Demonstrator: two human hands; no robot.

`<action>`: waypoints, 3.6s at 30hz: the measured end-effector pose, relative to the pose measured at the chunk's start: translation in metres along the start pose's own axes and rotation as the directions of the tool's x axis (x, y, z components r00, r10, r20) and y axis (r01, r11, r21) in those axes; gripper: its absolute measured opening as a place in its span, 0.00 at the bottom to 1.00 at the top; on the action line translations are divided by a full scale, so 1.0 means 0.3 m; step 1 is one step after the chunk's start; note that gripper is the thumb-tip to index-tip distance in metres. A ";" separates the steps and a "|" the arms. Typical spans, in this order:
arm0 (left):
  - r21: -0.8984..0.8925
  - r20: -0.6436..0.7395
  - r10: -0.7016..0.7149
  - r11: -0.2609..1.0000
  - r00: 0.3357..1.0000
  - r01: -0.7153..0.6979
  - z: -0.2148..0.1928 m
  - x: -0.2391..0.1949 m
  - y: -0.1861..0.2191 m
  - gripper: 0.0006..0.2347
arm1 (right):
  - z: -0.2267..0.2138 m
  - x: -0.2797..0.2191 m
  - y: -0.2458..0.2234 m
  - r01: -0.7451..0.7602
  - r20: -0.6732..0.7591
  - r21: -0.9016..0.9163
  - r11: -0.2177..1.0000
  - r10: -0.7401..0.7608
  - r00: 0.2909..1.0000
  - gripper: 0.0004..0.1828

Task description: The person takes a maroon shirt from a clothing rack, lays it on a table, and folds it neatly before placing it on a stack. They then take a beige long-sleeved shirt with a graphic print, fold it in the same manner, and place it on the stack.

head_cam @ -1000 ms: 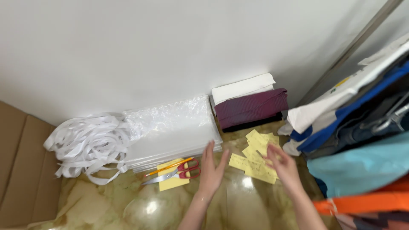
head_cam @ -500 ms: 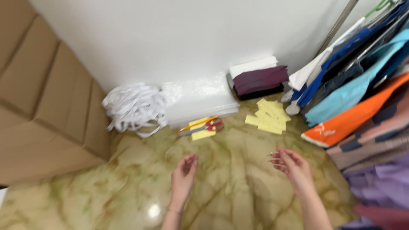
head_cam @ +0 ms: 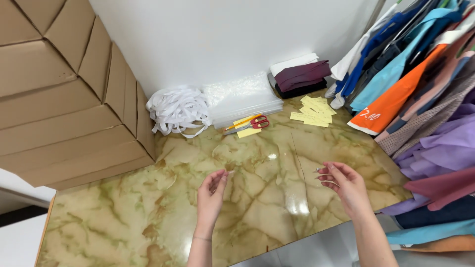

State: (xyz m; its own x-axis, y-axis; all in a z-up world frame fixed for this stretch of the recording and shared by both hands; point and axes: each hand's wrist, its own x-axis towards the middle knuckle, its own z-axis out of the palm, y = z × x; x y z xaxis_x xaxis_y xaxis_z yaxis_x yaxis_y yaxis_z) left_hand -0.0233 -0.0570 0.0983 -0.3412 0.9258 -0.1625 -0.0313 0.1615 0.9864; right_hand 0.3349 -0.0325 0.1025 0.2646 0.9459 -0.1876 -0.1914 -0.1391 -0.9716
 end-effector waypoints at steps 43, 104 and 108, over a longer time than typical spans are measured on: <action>-0.294 0.954 0.281 0.791 -0.107 -0.537 1.979 -1.105 0.438 0.10 | -1.633 -0.291 -0.716 0.025 -0.776 -0.459 0.888 -0.415 0.475 0.33; 0.279 0.942 -0.312 0.932 -0.121 -0.230 1.782 -1.115 -0.082 0.12 | -1.318 -0.728 -0.786 -0.632 -0.792 -0.464 0.621 0.028 0.609 0.21; 0.238 0.961 -0.271 0.913 -0.055 -0.331 1.902 -1.124 -0.065 0.17 | -1.333 -0.813 -0.934 -0.733 -0.823 -0.485 0.477 0.034 0.566 0.18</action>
State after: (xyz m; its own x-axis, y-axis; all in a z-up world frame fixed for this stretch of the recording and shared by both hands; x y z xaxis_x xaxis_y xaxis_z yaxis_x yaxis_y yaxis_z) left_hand 0.6284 -0.1775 0.1190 0.9300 0.2341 -0.2833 0.3083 -0.0775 0.9481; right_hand 0.7021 -0.3416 0.3630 0.9216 0.2898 -0.2581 0.1728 -0.9020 -0.3957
